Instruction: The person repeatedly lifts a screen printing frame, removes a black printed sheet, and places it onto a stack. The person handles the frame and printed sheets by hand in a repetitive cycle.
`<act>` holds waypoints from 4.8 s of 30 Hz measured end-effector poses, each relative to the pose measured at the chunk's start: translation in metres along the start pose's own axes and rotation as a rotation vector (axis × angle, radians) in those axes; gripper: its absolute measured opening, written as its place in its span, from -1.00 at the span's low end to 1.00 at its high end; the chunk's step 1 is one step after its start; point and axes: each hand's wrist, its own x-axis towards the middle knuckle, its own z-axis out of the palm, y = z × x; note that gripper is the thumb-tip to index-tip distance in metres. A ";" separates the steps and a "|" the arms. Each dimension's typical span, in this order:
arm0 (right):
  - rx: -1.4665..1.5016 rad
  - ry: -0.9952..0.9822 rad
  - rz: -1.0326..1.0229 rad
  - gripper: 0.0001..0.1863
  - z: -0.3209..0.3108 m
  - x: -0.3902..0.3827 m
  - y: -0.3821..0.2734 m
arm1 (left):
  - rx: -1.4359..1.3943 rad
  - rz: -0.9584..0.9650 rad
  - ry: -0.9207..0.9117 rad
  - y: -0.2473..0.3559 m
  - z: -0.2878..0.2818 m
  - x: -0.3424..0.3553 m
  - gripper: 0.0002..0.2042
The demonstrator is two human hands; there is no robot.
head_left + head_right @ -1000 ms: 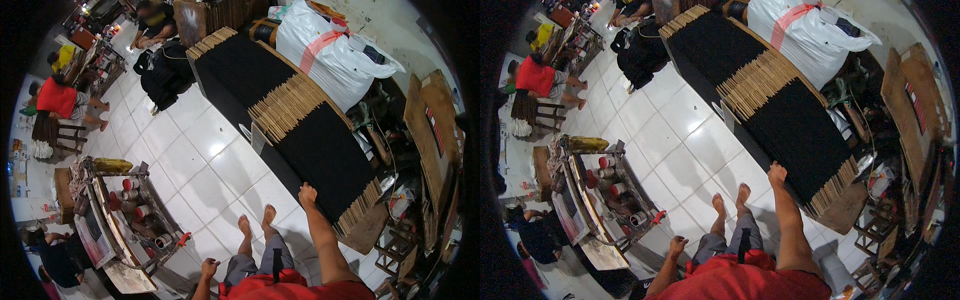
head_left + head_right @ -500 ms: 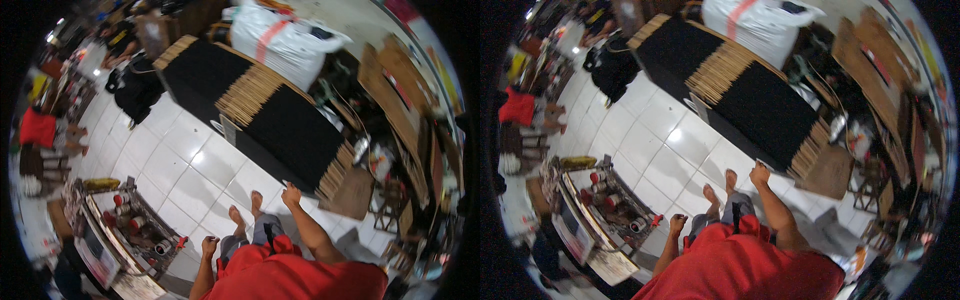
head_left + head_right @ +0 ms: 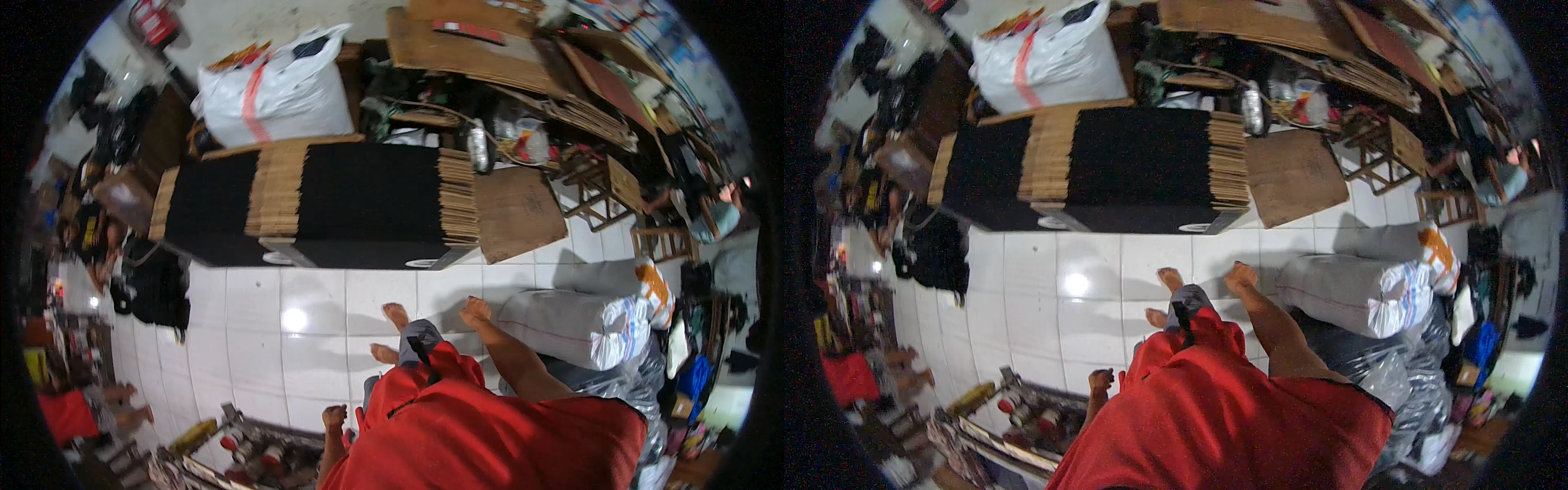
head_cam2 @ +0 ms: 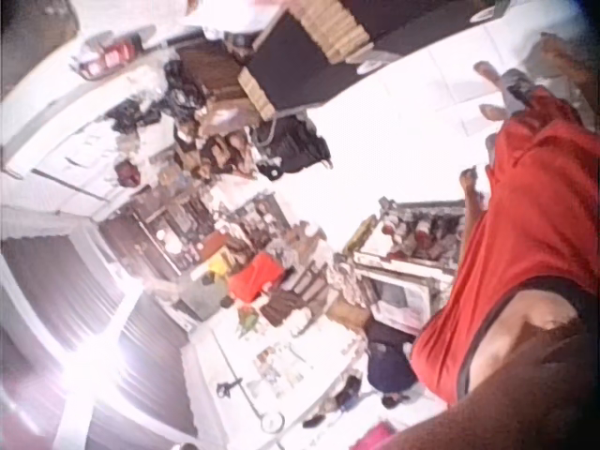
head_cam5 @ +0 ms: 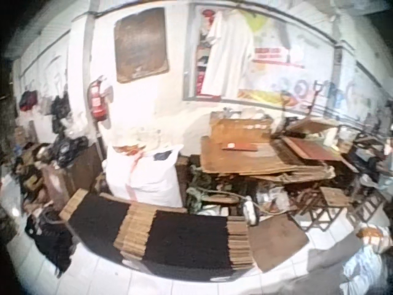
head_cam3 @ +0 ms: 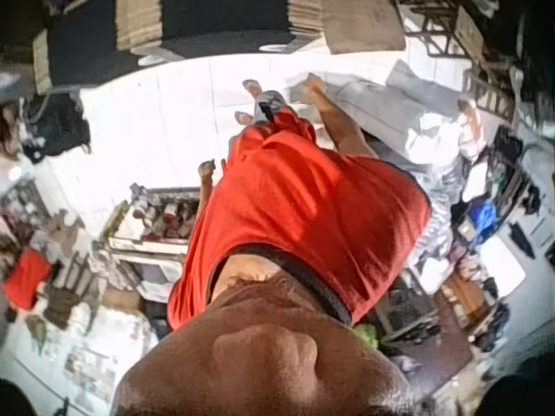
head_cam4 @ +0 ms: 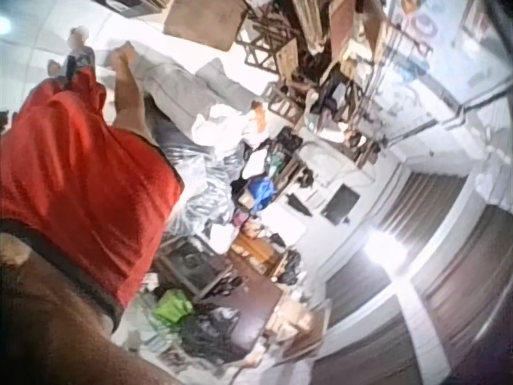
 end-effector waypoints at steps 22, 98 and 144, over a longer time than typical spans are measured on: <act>0.038 -0.203 -0.129 -0.73 0.135 -0.010 0.140 | 0.092 0.149 -0.327 0.204 0.007 0.129 -0.70; -0.709 -0.035 -0.592 -0.69 0.041 0.113 -0.404 | -0.930 -0.620 0.382 0.004 -0.050 -0.023 -0.82; -0.668 -0.052 -0.759 -0.78 0.044 0.156 -0.363 | -0.979 -0.327 0.601 0.122 -0.048 -0.052 -0.85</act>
